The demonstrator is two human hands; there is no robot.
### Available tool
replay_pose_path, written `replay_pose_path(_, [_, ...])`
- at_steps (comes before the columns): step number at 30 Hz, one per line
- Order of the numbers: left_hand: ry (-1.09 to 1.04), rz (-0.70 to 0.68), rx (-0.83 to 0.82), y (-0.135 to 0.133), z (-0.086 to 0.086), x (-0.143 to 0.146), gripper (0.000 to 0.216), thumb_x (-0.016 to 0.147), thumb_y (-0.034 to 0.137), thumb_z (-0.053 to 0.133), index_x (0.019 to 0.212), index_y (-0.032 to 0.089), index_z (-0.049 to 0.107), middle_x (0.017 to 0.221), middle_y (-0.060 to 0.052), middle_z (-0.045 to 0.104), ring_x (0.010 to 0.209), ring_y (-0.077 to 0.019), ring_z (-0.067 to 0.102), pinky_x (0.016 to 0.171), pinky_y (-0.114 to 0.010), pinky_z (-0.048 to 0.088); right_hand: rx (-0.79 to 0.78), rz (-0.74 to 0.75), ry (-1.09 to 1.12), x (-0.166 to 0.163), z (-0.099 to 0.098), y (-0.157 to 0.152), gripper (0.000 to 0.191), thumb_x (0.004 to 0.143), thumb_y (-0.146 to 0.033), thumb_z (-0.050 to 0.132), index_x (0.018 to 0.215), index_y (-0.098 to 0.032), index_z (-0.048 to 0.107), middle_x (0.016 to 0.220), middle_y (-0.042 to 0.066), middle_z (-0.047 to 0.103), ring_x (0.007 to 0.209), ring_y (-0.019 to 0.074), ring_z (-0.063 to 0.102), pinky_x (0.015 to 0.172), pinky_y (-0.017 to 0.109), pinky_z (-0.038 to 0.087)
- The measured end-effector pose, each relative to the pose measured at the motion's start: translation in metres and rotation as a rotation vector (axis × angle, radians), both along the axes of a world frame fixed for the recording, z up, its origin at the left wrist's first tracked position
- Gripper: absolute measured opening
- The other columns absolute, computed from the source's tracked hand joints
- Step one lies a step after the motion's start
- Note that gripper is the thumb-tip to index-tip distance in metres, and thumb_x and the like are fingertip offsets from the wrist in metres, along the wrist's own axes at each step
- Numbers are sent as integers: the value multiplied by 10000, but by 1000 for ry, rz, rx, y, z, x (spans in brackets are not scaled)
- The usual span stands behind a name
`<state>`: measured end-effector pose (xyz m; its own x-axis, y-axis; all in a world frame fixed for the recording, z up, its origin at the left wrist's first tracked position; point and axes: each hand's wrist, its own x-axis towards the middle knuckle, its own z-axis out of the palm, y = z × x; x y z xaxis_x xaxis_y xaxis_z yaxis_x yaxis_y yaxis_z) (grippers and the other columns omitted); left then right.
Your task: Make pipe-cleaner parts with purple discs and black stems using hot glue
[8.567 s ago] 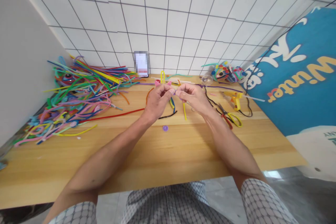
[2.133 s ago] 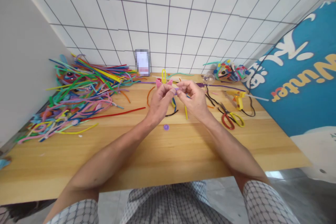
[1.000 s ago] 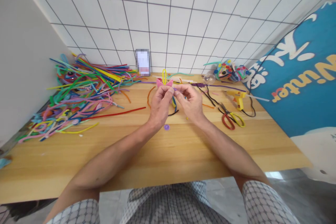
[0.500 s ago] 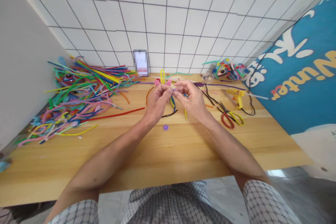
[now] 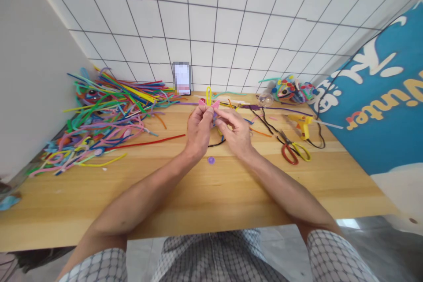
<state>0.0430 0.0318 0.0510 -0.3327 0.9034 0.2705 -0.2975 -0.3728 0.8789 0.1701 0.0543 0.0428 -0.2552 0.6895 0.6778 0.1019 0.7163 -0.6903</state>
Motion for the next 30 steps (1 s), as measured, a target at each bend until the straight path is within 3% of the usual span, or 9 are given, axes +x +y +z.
replay_pose_path(7, [-4, -8, -4, -1, -3, 6, 256, 927, 412, 717, 805, 222, 597, 669, 53, 493, 588, -106, 416, 599, -245, 391, -226, 22, 178, -3, 0, 1, 331, 936, -471, 756, 1173, -254, 674, 1077, 57, 787, 942, 196, 745, 873, 361, 616])
replay_pose_path(11, [15, -51, 12, -1, -6, 6, 243, 941, 394, 713, 806, 218, 614, 660, 49, 507, 589, -109, 423, 595, -249, 374, -214, 11, 163, 0, 3, 4, 268, 948, -460, 738, 1083, -245, 654, 1011, 35, 761, 885, 171, 719, 823, 331, 602])
replay_pose_path(21, [137, -167, -5, 2, -1, -3, 161, 890, 324, 733, 794, 205, 681, 658, 44, 551, 594, -104, 454, 596, -240, 371, -162, 119, 13, 20, 21, 11, 172, 942, -284, 727, 1075, -255, 622, 818, -41, 633, 745, 130, 619, 719, 283, 515])
replay_pose_path(30, [121, -160, 35, 2, -10, -2, 213, 928, 376, 723, 804, 210, 672, 675, 41, 537, 610, -110, 446, 614, -243, 381, -16, 13, -88, 17, 18, 9, 148, 938, -185, 637, 1076, -240, 640, 853, -25, 682, 754, 134, 633, 733, 291, 509])
